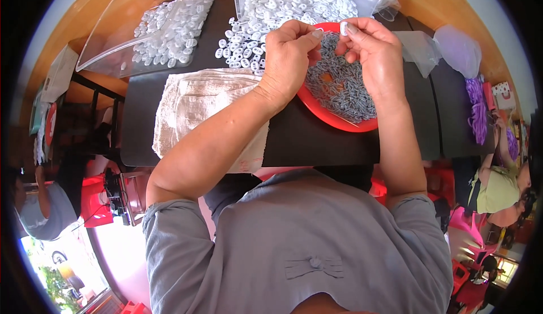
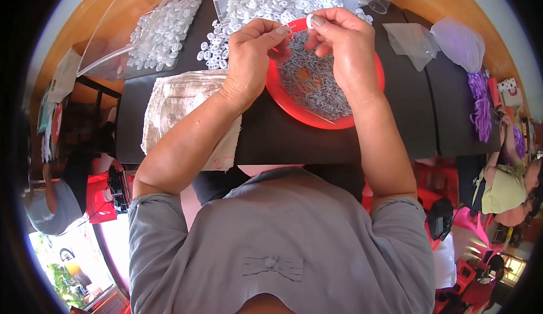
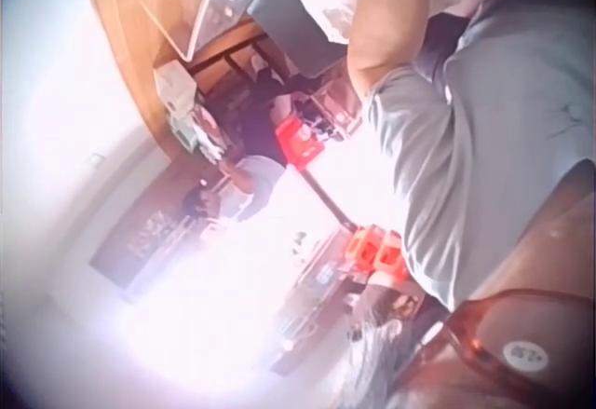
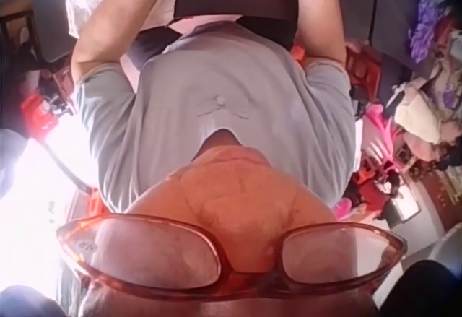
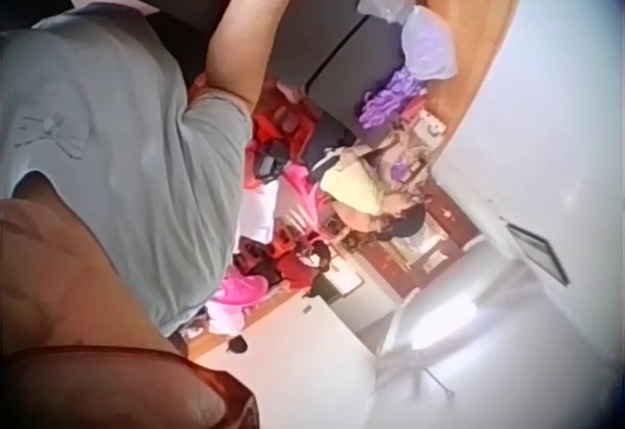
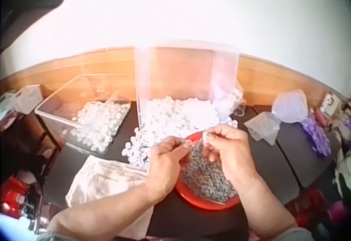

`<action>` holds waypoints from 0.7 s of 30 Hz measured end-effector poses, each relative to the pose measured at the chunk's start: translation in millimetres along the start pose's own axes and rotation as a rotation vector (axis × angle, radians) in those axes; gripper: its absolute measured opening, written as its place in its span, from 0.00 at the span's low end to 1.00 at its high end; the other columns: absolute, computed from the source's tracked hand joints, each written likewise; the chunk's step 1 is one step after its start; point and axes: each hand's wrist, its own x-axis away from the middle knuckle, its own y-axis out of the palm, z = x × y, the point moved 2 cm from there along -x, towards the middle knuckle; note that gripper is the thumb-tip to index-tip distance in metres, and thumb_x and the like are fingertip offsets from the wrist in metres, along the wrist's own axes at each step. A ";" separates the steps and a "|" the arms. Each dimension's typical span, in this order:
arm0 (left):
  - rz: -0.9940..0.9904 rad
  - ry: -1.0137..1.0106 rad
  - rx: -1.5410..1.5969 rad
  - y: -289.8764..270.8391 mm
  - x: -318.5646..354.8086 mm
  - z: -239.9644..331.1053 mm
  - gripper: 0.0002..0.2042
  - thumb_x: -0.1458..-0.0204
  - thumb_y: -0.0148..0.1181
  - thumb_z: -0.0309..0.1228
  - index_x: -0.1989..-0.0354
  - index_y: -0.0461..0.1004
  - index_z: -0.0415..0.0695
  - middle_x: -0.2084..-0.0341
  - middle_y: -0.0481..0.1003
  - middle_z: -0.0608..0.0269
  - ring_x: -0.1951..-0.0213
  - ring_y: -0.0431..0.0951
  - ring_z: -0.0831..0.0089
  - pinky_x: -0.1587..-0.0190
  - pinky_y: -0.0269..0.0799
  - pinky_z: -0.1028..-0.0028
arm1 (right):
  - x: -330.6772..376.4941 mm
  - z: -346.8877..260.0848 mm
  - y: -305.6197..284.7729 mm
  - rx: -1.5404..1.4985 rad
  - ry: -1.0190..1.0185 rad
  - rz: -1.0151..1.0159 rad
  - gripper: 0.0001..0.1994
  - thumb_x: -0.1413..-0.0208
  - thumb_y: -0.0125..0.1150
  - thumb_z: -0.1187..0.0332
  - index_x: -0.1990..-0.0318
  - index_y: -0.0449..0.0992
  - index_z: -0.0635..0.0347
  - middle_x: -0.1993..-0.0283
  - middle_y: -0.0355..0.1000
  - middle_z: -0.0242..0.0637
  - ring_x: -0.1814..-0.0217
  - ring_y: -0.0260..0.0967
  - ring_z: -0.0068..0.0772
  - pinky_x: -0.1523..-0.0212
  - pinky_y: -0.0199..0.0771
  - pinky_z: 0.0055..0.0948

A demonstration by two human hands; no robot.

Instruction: Assembling small white plastic components with metal springs or pins.

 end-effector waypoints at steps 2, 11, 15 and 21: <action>-0.004 -0.007 0.002 0.5 0.8 2.6 0.07 0.47 0.57 0.28 0.69 0.73 0.34 0.80 0.73 0.65 0.78 0.72 0.79 0.75 0.68 0.78 | -0.2 -1.1 -2.0 0.009 0.004 -0.007 0.08 0.41 0.57 0.72 0.58 0.76 0.67 0.69 0.73 0.33 0.71 0.70 0.23 0.73 0.63 0.19; -0.025 0.050 -0.053 1.6 2.1 5.6 0.08 0.45 0.57 0.28 0.67 0.73 0.34 0.78 0.73 0.64 0.77 0.72 0.79 0.74 0.69 0.78 | 3.5 -0.9 3.6 0.042 -0.003 -0.052 0.07 0.43 0.58 0.72 0.60 0.76 0.65 0.69 0.72 0.30 0.71 0.70 0.22 0.73 0.62 0.18; -0.038 0.072 -0.051 1.9 1.0 2.4 0.08 0.46 0.59 0.28 0.68 0.72 0.34 0.80 0.72 0.66 0.78 0.70 0.82 0.77 0.67 0.80 | 4.4 0.7 5.6 0.046 -0.010 -0.050 0.07 0.43 0.58 0.71 0.61 0.77 0.64 0.70 0.73 0.30 0.71 0.70 0.22 0.73 0.63 0.18; -0.023 0.064 -0.064 2.6 1.7 4.0 0.08 0.45 0.59 0.28 0.68 0.72 0.34 0.80 0.72 0.66 0.79 0.70 0.82 0.78 0.67 0.80 | 6.2 0.2 7.3 0.067 -0.026 -0.043 0.07 0.43 0.58 0.71 0.60 0.77 0.64 0.69 0.73 0.30 0.70 0.70 0.21 0.73 0.63 0.18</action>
